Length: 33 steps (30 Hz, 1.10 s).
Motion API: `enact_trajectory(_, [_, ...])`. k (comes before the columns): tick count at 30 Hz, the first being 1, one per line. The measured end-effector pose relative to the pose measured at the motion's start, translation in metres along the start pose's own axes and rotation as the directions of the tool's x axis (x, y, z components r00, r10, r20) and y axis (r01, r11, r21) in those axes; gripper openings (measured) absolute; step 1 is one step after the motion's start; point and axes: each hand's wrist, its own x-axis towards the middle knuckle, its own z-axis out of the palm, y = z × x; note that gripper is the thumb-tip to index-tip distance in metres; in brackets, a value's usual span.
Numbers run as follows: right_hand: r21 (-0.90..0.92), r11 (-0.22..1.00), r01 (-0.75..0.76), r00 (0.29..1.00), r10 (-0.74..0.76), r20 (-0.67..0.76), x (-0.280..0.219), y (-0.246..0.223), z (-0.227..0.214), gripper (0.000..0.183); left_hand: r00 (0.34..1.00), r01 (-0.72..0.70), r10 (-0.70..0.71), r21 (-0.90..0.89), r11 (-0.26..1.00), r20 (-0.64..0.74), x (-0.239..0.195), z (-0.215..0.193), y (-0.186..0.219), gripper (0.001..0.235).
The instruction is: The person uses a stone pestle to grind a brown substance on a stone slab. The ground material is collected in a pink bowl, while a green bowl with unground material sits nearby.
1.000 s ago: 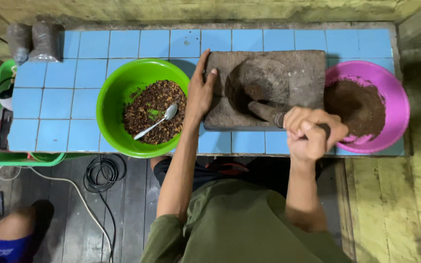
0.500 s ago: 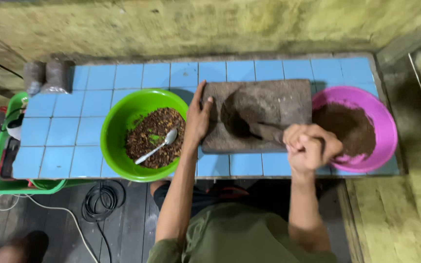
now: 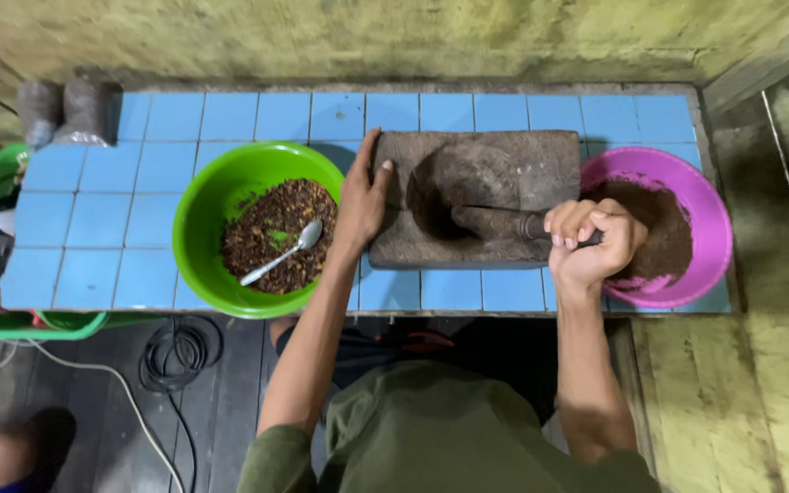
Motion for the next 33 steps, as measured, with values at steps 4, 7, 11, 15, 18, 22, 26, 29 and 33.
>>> enact_trajectory(4, [-0.067,0.995,0.071,0.982,-0.058,0.179,-0.001,-0.028,0.024,0.027,1.0,0.01,-0.01,0.019,1.0,0.003,0.003,0.002,-0.006,0.052])
enact_trajectory(7, [-0.057,0.986,0.16,0.966,-0.144,0.215,0.001,-0.024,0.02,0.027,1.0,-0.023,0.023,0.008,1.0,0.012,0.005,0.006,-0.007,0.052])
enact_trajectory(11, [0.016,0.993,0.118,0.987,-0.119,0.108,0.002,0.01,0.015,0.028,1.0,-0.003,0.003,-0.011,1.0,-0.003,0.001,0.006,-0.008,0.051])
enact_trajectory(15, [-0.077,0.996,0.044,0.993,-0.035,0.116,0.0,0.002,0.038,0.03,1.0,-0.015,0.015,0.003,1.0,0.01,0.005,0.006,-0.012,0.052])
enact_trajectory(18, [-0.078,0.996,0.032,0.997,-0.026,0.077,0.007,-0.008,0.015,0.028,1.0,-0.003,0.003,-0.011,1.0,0.021,-0.001,0.002,0.001,0.053])
enact_trajectory(22, [-0.123,0.989,0.079,0.993,-0.067,0.1,0.01,-0.036,0.04,0.029,1.0,0.008,-0.008,-0.016,1.0,0.027,0.001,0.005,-0.005,0.053])
enact_trajectory(26, [-0.072,0.996,0.054,0.998,-0.051,0.045,0.009,0.001,0.011,0.029,1.0,0.017,-0.017,-0.03,0.999,0.016,-0.002,0.003,0.002,0.052])
enact_trajectory(29, [-0.054,0.998,0.019,1.0,-0.018,0.021,0.003,0.017,0.019,0.03,1.0,0.016,-0.016,-0.035,0.999,0.009,0.0,0.003,-0.004,0.052])
enact_trajectory(33, [-0.119,0.993,0.024,0.998,-0.017,0.058,0.004,0.003,0.041,0.03,1.0,0.006,-0.006,-0.03,1.0,0.017,0.0,0.002,-0.002,0.052])
